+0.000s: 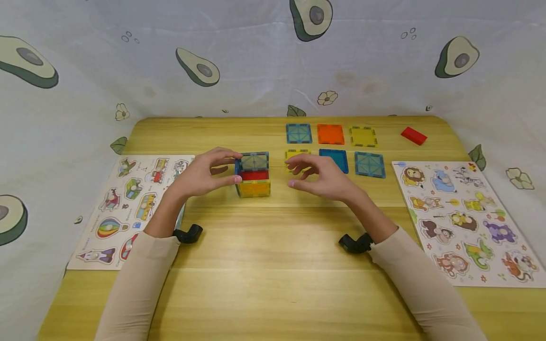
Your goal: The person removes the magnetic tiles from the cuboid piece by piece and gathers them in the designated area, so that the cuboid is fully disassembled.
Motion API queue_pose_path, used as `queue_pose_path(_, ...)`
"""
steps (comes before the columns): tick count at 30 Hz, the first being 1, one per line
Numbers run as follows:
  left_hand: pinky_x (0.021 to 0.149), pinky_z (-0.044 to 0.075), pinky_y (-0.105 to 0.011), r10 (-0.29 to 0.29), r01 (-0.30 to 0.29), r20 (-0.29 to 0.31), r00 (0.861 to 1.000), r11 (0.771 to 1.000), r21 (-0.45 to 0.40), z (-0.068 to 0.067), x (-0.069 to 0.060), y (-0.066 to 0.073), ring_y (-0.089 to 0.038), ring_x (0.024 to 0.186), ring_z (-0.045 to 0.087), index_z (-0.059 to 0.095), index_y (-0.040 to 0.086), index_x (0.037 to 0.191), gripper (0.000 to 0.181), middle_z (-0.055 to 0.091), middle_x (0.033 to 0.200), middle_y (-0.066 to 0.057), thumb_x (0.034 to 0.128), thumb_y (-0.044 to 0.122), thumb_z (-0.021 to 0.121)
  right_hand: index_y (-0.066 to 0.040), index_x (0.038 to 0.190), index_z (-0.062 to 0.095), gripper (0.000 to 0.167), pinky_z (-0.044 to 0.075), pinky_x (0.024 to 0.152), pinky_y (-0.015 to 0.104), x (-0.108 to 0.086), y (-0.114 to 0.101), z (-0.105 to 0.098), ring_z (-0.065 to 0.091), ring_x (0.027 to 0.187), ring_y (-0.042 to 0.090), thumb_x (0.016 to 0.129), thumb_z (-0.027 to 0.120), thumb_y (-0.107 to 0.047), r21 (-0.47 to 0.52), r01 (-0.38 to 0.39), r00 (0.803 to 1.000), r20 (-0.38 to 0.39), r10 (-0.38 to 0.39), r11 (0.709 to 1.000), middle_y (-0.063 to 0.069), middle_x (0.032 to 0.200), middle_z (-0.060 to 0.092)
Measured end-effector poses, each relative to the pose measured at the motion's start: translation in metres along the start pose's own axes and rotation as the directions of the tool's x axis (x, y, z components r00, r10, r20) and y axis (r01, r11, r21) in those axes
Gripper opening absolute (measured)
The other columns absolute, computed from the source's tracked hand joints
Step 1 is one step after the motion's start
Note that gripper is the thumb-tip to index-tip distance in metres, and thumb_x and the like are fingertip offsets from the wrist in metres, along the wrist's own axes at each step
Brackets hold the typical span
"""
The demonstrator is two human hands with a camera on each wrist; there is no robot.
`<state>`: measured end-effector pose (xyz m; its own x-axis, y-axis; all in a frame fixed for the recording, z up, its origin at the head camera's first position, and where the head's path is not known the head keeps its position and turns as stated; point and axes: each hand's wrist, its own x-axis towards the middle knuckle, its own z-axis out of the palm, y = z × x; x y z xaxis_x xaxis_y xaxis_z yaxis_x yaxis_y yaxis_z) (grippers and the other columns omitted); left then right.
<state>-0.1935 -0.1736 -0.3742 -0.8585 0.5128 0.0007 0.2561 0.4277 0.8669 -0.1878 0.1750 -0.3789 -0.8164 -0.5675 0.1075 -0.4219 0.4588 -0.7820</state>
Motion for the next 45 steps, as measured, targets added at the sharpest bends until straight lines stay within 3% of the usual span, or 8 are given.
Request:
queue_pose_path(16,0.117,0.042,-0.052,-0.010,0.010,-0.019,1.000,1.000,-0.012,0.006,0.004,0.002,-0.029,0.146,0.047,0.054,0.011,0.148,0.059,0.047,0.152,-0.005,0.0953,0.027,0.076,-0.006,0.133,0.066,0.044,0.061,0.091,0.044,0.011,-0.007,0.023,0.068,0.107,0.023,0.094,0.077,-0.021,0.035,0.064,0.997,0.034,-0.065,0.997,0.014,0.127,0.069)
queue_pose_path(24,0.118,0.041,-0.053,-0.005,0.005,-0.019,1.000,1.000,-0.008,0.006,0.004,0.002,-0.030,0.146,0.047,0.055,0.011,0.148,0.059,0.048,0.152,-0.005,0.0952,0.028,0.077,-0.008,0.133,0.067,0.041,0.061,0.092,0.042,0.016,-0.011,0.031,0.067,0.109,0.022,0.095,0.076,-0.021,0.073,0.082,0.995,0.045,-0.085,0.994,0.003,0.129,0.070)
queue_pose_path(45,0.120,0.037,-0.053,0.005,-0.005,-0.026,1.000,1.000,-0.006,0.004,0.003,-0.001,-0.032,0.147,0.046,0.054,0.008,0.148,0.059,0.048,0.152,-0.007,0.0960,0.026,0.076,-0.015,0.130,0.071,0.031,0.059,0.092,0.036,0.030,-0.024,0.052,0.066,0.100,0.015,0.100,0.069,-0.014,-0.011,0.100,0.993,0.061,-0.099,0.995,0.000,0.122,0.073)
